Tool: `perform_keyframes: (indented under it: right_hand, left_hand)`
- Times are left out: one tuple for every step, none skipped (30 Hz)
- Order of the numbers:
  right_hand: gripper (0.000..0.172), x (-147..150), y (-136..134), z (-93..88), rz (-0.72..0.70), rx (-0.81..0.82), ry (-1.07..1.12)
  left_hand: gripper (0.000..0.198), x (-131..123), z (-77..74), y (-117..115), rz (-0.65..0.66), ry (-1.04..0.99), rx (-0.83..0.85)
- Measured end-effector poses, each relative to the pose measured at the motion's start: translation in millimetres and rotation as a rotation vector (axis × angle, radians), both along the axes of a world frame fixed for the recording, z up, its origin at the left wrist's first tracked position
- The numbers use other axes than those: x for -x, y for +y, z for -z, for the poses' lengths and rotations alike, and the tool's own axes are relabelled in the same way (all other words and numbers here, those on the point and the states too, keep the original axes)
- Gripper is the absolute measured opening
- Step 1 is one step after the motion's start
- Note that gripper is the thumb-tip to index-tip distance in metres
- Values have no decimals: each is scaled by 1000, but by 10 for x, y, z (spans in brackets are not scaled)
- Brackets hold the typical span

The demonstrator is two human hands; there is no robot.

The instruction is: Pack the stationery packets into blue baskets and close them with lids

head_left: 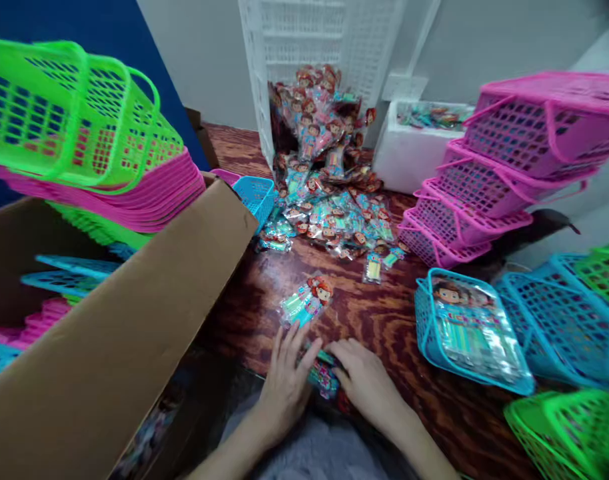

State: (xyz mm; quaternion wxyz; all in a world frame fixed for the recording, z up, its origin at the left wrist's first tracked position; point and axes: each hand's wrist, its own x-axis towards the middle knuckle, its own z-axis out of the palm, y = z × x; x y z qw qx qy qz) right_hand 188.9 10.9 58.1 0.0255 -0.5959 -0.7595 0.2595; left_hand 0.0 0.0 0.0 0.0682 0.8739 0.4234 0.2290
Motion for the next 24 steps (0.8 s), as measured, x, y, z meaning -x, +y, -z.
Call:
perform_keyframes:
  right_hand:
    - [32, -20, 10, -10, -52, 57, 22]
    - [27, -43, 33, -22, -99, 105, 45]
    - [24, -70, 80, -38, -140, 144, 69]
    - [21, -97, 158, -56, -173, 175, 96]
    - [18, -120, 266, -76, -223, 228, 147]
    - [17, -131, 400, -93, -256, 263, 190]
    - [19, -122, 550, -104, -243, 239, 205]
    - [22, -88, 705, -103, -189, 137, 175]
    - [30, -31, 854, -89, -139, 12, 113]
    - [43, 46, 989, -61, -148, -74, 48]
    - [53, 134, 1102, -23, -201, -112, -13]
    - [61, 224, 1190, 23, -247, -125, -70]
    - [63, 305, 1252, 71, -289, -117, -117]
    - [61, 368, 1288, 116, -304, -107, -155]
    - [56, 407, 1302, 154, -292, -102, -185]
    - [50, 418, 1296, 182, -267, -98, -207]
    - [44, 402, 1275, 201, -238, -93, -220]
    - [38, 362, 1240, 211, -211, -84, -228]
    - [32, 303, 1194, 214, -187, -69, -235]
    - [27, 229, 1141, 212, -163, -52, -237]
    - [23, 147, 1082, 209, -139, -37, -237]
    - [19, 63, 1019, 206, -114, -27, -238]
    - [17, -21, 956, 204, -81, -22, -233]
    - [16, -98, 893, 203, -35, -16, -220]
  left_hand:
    - [76, 5, -5, 32, 49, 37, 33]
    - [73, 10, -9, 63, 88, 67, 65]
    - [69, 14, -15, 89, 120, 91, 97]
    - [64, 17, -20, 110, 143, 107, 128]
    - [58, 18, -27, 124, 160, 112, 165]
    - [51, 18, -34, 132, 166, 111, 195]
    - [44, 15, -41, 135, 164, 110, 218]
    - [40, 11, -50, 134, 162, 107, 231]
    - [37, 7, -59, 130, 157, 105, 242]
    - [36, 4, -68, 125, 151, 102, 252]
    - [36, 1, -77, 119, 145, 100, 262]
    - [36, 1, -85, 112, 138, 98, 276]
    - [37, 3, -91, 106, 135, 93, 289]
    - [39, 6, -94, 101, 136, 87, 302]
    - [40, 9, -94, 97, 138, 80, 313]
    - [42, 13, -91, 95, 138, 73, 323]
    - [45, 16, -86, 95, 136, 68, 332]
    - [47, 19, -79, 96, 131, 63, 339]
    - [50, 20, -73, 101, 123, 59, 347]
    - [53, 20, -68, 108, 111, 56, 355]
    - [55, 19, -66, 117, 104, 53, 365]
    - [55, 17, -68, 128, 102, 52, 378]
    - [55, 14, -73, 141, 106, 53, 391]
    - [54, 9, -80, 155, 113, 55, 402]
